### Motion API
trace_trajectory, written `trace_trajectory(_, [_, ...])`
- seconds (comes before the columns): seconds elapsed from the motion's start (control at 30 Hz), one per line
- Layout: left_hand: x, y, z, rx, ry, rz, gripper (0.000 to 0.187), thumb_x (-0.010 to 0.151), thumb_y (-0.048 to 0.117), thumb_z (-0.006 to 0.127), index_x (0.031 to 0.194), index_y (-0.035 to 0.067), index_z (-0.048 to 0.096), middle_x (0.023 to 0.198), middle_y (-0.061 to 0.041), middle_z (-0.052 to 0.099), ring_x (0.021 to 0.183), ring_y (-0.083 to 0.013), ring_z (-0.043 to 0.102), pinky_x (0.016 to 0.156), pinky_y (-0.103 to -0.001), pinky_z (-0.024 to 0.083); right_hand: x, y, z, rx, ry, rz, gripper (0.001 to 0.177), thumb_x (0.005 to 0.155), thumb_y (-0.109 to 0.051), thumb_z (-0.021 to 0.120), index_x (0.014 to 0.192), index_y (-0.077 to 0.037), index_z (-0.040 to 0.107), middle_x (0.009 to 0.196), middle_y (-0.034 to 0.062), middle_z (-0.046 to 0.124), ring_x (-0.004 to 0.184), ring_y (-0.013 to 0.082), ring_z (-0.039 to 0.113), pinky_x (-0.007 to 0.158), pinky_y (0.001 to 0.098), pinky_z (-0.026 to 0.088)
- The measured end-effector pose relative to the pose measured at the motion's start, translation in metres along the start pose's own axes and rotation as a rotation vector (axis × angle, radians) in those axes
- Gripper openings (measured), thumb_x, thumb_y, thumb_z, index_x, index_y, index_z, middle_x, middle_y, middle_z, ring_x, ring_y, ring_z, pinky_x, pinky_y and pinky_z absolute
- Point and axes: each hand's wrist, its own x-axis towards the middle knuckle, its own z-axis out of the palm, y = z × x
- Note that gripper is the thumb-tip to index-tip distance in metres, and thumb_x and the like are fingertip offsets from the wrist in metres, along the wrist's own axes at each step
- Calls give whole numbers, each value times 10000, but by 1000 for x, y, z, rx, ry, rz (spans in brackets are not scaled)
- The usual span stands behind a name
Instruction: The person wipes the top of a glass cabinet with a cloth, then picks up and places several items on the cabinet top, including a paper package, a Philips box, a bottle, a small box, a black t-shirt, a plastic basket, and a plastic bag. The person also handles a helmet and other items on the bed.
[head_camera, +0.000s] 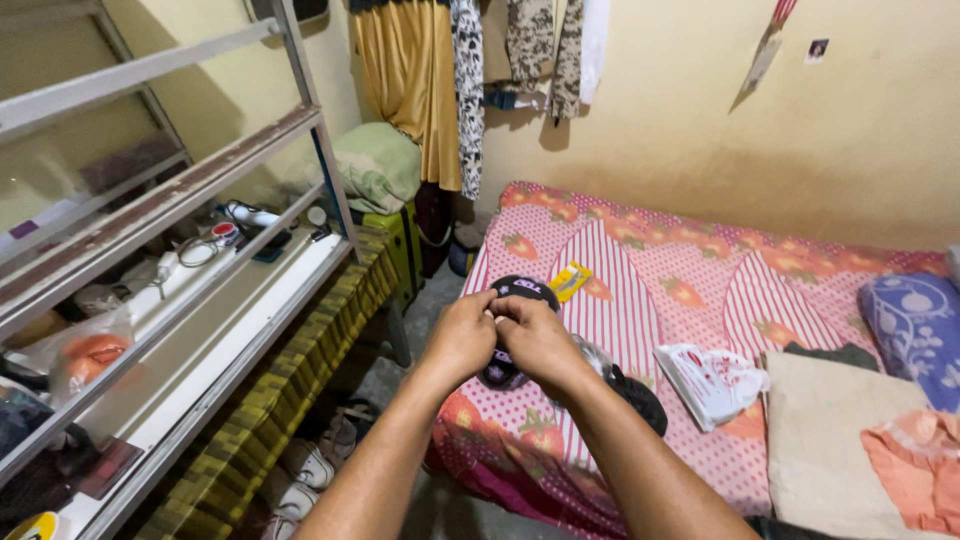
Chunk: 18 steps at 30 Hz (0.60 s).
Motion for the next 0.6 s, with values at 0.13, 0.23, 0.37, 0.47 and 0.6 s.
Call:
trace_trajectory(0.13, [-10,-25,16,-43,-28,22,424,857,44,509,1240,-29,674,1168,-279,703,1141,-387,682,999,-434,517,-15,-1,8,-241,71,63,320,932,-104,551,1186,21,700,1037,118,780,943,161,720,864,330,546])
trace_trajectory(0.23, [-20,-40,25,-63,-60,-9,420,862,44,506,1241,-26,674,1167,-272,709,1138,-378,685,998,-422,518,-24,5,12,-206,53,115,318,936,-124,544,1181,8,698,1025,136,789,942,177,719,856,347,545])
trace_trajectory(0.37, [-26,-48,32,-39,-105,-55,416,881,55,511,1257,-21,671,1189,-273,702,1151,-374,681,1013,-414,511,-27,17,13,-214,63,136,319,925,-115,564,1180,14,706,1036,132,790,954,173,727,860,343,549])
trace_trajectory(0.47, [-28,-47,32,-70,-138,-80,427,886,56,506,1277,-29,656,1216,-273,693,1175,-359,679,1032,-404,503,-25,24,12,-206,56,142,315,926,-122,576,1177,12,711,1031,125,795,952,166,726,862,336,551])
trace_trajectory(0.6, [-28,-43,25,-91,-122,-68,431,889,56,503,1283,-43,647,1254,-271,681,1214,-355,657,1057,-398,483,-20,27,15,-192,40,130,315,926,-132,594,1180,13,710,1033,111,796,947,153,719,858,329,553])
